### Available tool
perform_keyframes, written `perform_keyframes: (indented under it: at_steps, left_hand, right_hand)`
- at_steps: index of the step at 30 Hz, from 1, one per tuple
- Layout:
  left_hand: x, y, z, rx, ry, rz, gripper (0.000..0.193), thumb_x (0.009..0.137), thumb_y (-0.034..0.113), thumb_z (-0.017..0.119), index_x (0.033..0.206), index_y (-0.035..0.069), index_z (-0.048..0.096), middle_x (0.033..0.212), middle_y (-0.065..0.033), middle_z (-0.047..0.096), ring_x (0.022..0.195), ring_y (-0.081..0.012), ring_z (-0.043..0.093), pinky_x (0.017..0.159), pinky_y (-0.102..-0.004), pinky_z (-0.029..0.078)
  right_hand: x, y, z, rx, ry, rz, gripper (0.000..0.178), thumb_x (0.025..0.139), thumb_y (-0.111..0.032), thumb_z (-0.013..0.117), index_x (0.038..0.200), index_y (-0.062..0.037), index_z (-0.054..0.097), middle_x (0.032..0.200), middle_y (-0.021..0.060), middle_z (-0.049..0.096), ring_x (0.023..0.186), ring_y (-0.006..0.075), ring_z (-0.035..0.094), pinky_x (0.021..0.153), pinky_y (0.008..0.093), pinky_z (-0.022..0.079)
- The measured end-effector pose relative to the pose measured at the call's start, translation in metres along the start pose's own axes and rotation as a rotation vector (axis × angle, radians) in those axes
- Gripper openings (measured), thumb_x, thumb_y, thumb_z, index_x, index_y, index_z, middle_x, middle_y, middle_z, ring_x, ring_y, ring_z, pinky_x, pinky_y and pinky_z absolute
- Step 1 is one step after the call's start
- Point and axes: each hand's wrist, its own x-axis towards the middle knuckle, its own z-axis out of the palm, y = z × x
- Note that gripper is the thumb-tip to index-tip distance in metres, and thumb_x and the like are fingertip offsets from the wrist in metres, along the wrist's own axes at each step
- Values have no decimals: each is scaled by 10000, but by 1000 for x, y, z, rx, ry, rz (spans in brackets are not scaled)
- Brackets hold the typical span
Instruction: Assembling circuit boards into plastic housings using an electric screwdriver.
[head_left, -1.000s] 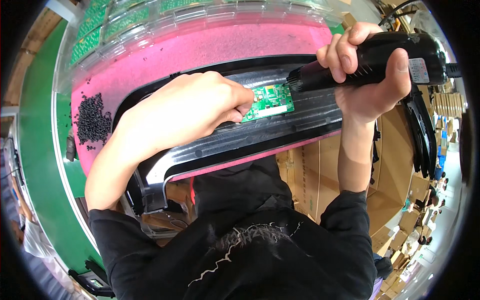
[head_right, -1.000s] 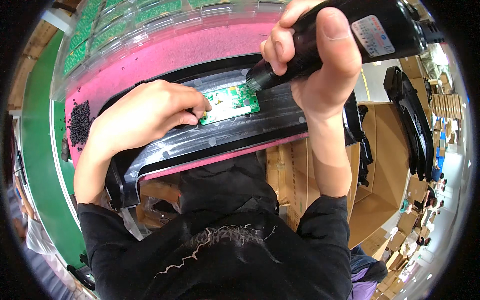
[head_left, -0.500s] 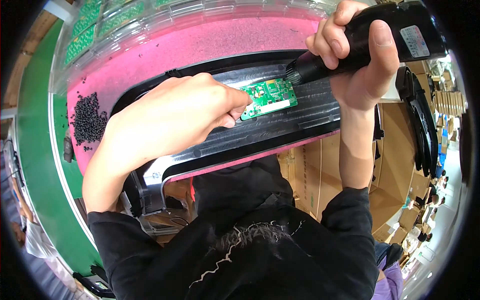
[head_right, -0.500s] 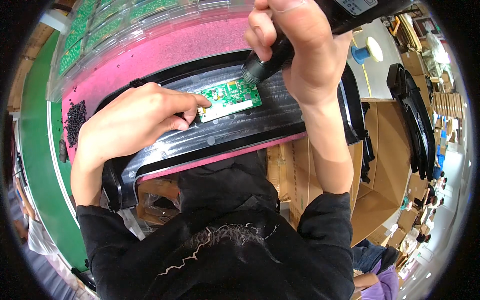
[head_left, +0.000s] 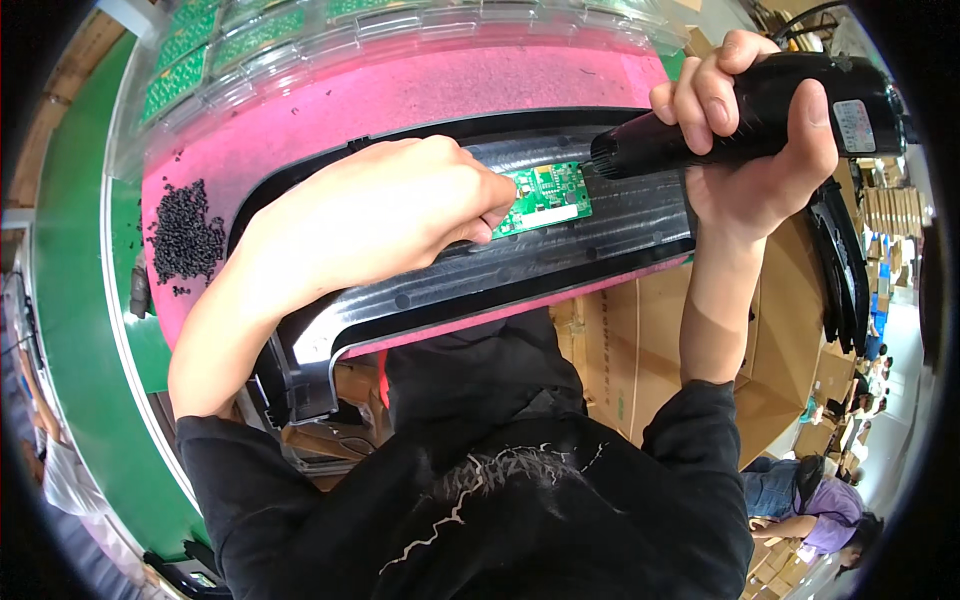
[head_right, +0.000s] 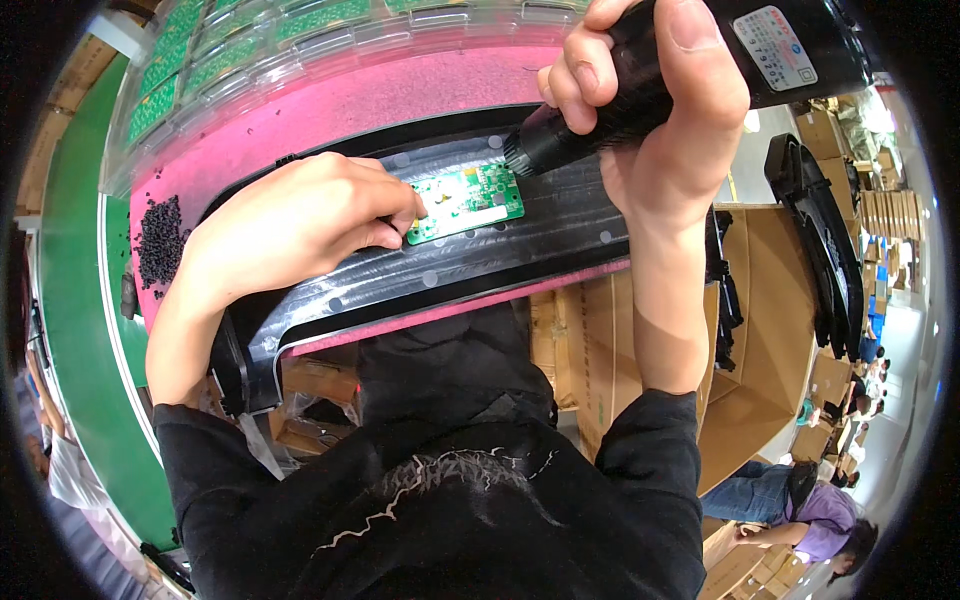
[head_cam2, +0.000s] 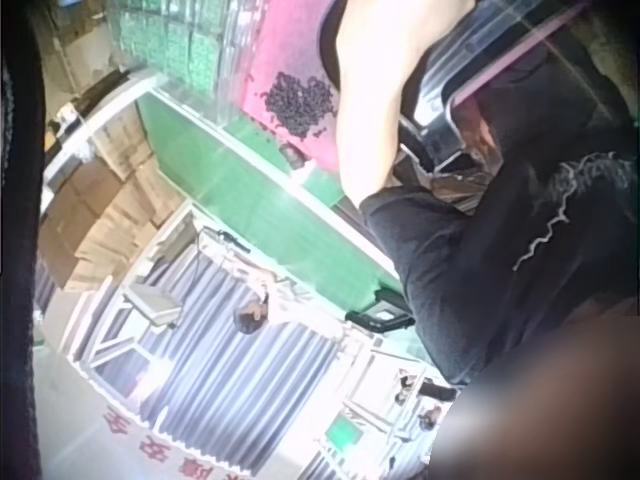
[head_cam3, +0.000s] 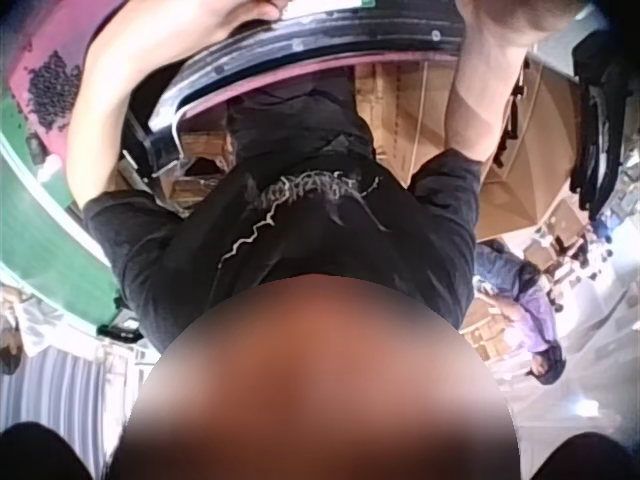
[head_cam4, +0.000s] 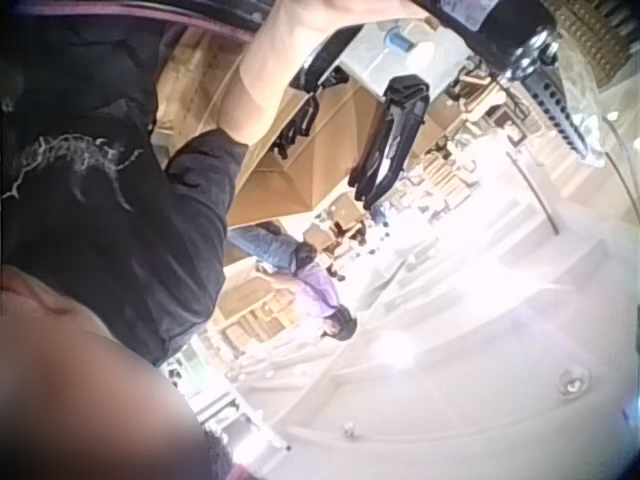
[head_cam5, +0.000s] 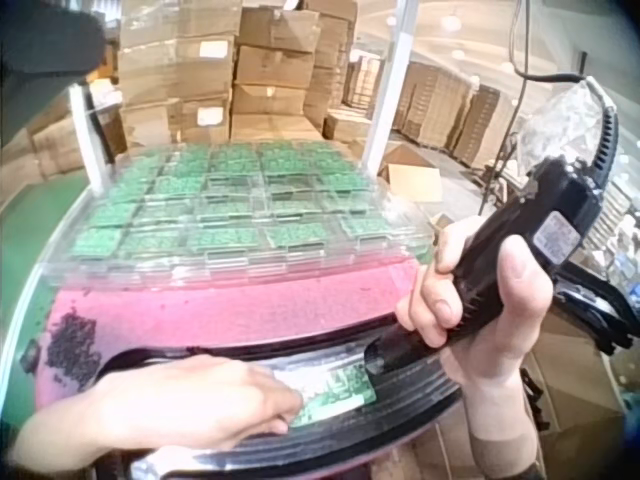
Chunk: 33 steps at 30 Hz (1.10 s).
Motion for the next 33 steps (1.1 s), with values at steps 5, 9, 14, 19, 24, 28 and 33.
perform_keyframes:
  at_steps: [5,9,14,19,24,28,33]
  left_hand:
    - [1,-2,2,-2,24,41,161,820,92,645,943,-10,627,845,-127,659,855,-331,623,752,-433,489]
    - [2,-2,2,-29,16,29,159,817,86,646,942,-11,627,850,-131,659,861,-337,624,767,-432,492]
    - [1,-2,1,-23,22,25,165,814,88,649,943,-12,627,859,-130,660,872,-337,626,775,-426,496]
    - [3,-1,1,13,18,43,168,810,91,652,941,-10,625,865,-122,660,880,-329,626,773,-425,496]
    - [1,-2,1,8,21,46,163,808,95,655,929,-8,619,858,-118,658,882,-321,621,766,-423,495]
    - [2,-2,3,-28,33,57,169,807,92,659,937,-8,618,857,-120,658,875,-329,627,758,-430,497]
    - [0,-1,2,-106,40,-2,176,800,72,668,934,-29,615,894,-142,678,840,-367,646,737,-428,509]
  right_hand:
    - [0,5,0,-22,17,-7,506,889,-529,486,999,-42,568,654,-3,476,548,114,401,655,313,364]
    - [1,11,-3,-33,6,3,495,903,-517,488,1001,-39,569,660,-1,478,550,116,410,657,325,375]
    - [6,12,-3,-30,1,12,483,916,-506,485,998,-38,571,663,3,489,543,112,423,643,318,386]
    - [31,50,-4,486,-331,-139,469,916,-495,506,971,-31,549,610,19,478,486,130,423,566,302,384]
    - [39,54,-1,1104,-688,-410,487,899,-500,555,940,-16,527,542,34,460,420,143,422,473,286,377]
    - [8,8,-7,-37,-39,30,494,914,-508,488,988,-27,568,652,3,488,525,107,419,619,308,387]
    - [6,11,-7,-47,-34,35,512,896,-533,503,978,-32,566,644,0,486,515,102,412,613,305,377]
